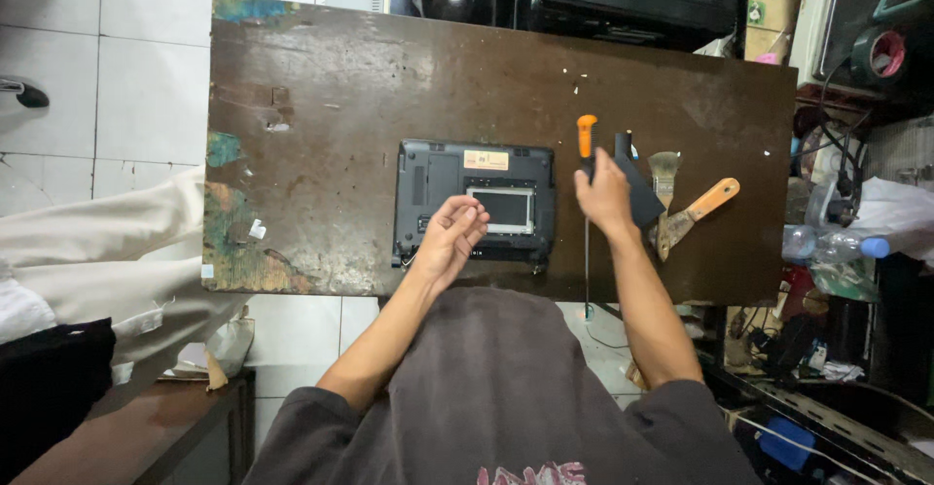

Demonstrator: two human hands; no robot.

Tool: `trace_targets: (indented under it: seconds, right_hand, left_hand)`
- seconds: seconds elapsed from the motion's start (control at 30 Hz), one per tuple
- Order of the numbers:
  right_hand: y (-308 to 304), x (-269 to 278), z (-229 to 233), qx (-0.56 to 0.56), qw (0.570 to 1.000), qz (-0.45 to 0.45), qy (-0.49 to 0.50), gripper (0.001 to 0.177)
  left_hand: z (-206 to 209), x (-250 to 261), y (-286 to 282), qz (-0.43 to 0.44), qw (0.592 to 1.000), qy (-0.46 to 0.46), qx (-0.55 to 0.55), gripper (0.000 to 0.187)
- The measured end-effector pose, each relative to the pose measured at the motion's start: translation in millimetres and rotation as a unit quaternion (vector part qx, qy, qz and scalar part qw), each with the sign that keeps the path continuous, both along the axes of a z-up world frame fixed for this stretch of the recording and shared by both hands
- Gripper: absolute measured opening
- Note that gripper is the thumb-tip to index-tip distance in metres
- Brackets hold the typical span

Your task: The person removes a black rectangular cover from a disassembled electronic device on a workbench, then uses a screwdriver to unscrew and remove several screws from the device's back panel.

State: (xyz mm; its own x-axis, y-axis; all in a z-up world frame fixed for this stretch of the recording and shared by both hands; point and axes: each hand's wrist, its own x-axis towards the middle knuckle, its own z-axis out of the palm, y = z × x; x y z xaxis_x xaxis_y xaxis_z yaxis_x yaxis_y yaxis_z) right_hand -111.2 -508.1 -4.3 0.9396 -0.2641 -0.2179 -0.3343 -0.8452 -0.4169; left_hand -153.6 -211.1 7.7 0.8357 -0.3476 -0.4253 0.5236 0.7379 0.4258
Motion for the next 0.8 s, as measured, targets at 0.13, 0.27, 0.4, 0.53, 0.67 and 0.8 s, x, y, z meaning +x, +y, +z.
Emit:
trace_targets:
  seconds: [0.13,0.27,0.4,0.53,0.67,0.8]
  right_hand:
    - [29,-34,149,0.072,0.985,0.03,-0.153,0.043]
    - [-24,-98,213,0.111,0.914,-0.01,-0.39,0.053]
    - [-34,-111,261,0.23,0.802,-0.176,-0.523,0.029]
    - [-55,-130,219,0.34,0.709,-0.266,-0.558,0.041]
    - [-31,-137,195,0.444,0.655,-0.331,-0.514,0.058]
    - [-13,-139,173,0.494,0.643,-0.306,-0.499,0.05]
  left_hand:
    - [12,-8,-10,0.004,0.999,-0.002,-0.039,0.017]
    - [30,-8,-18,0.005,0.999,-0.021,-0.041,0.013]
    - [31,-4,-27,0.002,0.999,-0.025,-0.023,0.011]
    - [31,3,-41,0.01,0.999,0.032,-0.03,0.012]
    - [33,9,-49,0.027,0.995,0.062,-0.068,0.012]
    - [27,12,-54,0.029,0.994,0.057,-0.083,0.009]
